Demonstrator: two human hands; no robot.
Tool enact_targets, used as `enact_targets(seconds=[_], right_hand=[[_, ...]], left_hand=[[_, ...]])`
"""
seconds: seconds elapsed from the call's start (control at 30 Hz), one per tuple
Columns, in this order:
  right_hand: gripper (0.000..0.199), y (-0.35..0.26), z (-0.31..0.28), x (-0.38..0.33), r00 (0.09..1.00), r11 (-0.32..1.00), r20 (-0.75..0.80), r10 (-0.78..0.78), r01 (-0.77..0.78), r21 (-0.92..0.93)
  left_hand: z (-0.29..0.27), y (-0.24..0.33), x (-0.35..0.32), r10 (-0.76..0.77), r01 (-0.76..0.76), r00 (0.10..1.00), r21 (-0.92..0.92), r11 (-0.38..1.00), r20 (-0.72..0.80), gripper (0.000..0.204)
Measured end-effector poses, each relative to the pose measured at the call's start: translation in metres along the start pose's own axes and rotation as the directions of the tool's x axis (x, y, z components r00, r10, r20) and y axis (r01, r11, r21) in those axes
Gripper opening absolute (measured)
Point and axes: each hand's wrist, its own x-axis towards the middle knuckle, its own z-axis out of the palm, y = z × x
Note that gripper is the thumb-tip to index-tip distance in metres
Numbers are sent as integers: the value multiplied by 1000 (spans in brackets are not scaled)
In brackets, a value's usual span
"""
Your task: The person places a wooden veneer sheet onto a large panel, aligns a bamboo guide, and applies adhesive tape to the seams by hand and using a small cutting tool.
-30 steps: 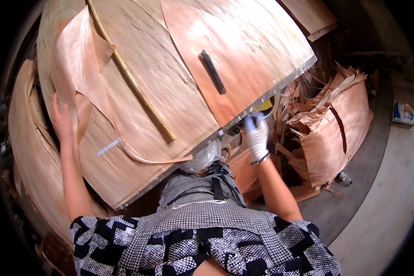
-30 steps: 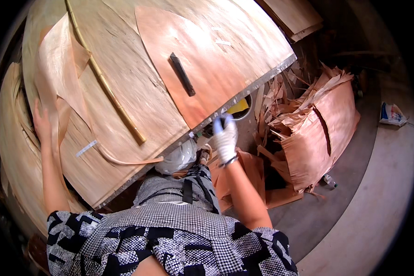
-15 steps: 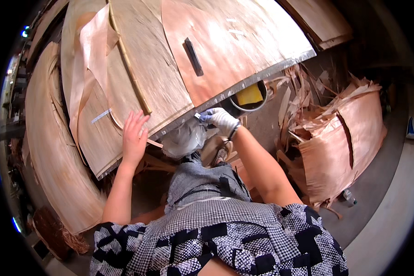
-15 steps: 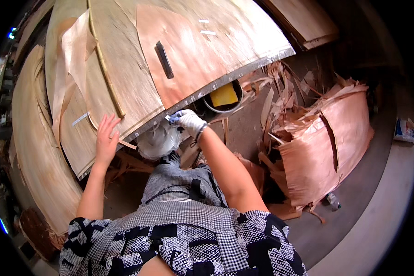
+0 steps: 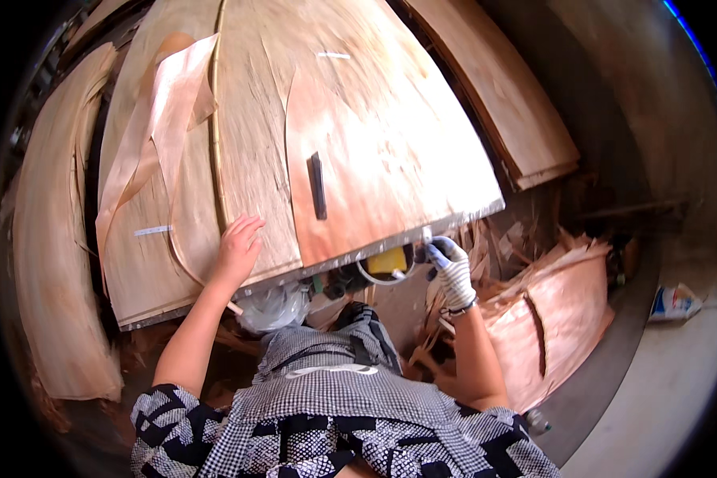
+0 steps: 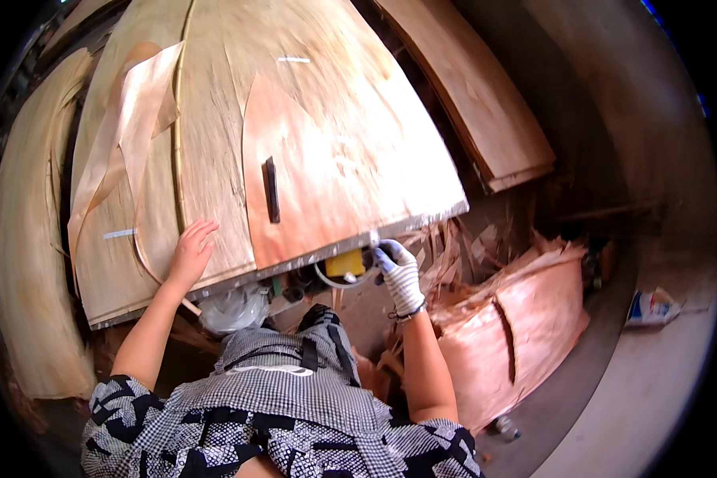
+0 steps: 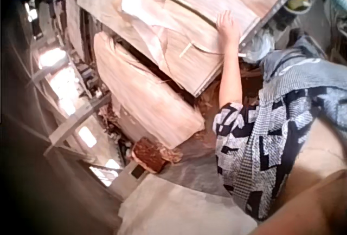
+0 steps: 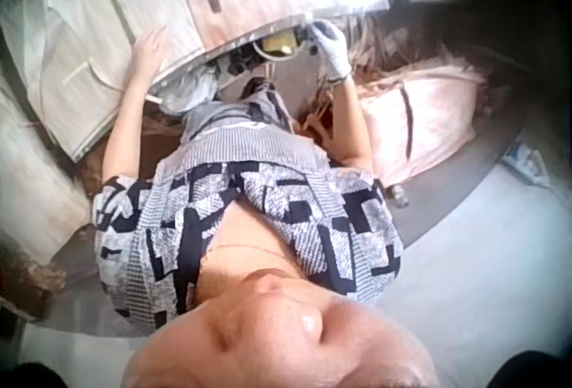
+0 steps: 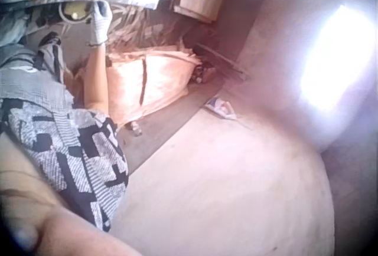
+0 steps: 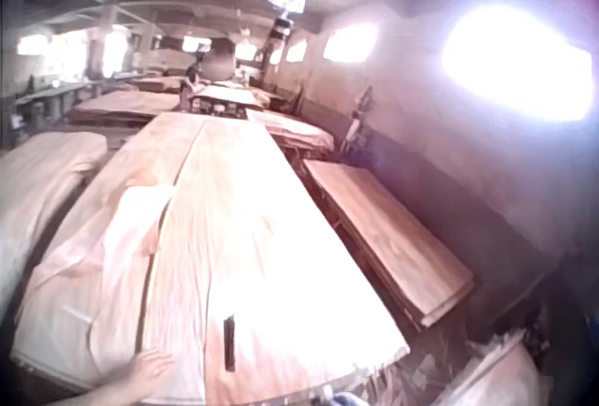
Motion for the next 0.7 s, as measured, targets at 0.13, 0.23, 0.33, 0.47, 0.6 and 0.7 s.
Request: enact_targets(seconds=[0.13,0.23,0.33,0.47,0.6,0.7], right_hand=[[17,-33,-37,66,996,994,40,80,-77,-76],[29,-58,-50,139,972,986,193,138,-115,-123],[32,-87,-43,222,908,968,361,214,-147,-204],[20,-99,-14,328,827,904,405,389,-258,-341],[21,-99,31,397,813,878,437,386,-178,-445],[23,-98,88,434,819,894,482,312,-80,-442]], left_hand=[[38,12,60,-2,4,999,24,1000,-52,41],[60,6,128,15,-1,991,104,995,-136,44],[75,-1,193,-71,106,979,182,977,-191,47],[88,-12,268,-239,311,941,335,889,-241,51],[107,-34,324,-334,489,840,327,809,-429,55],[113,-55,352,-326,527,800,331,783,-503,61]])
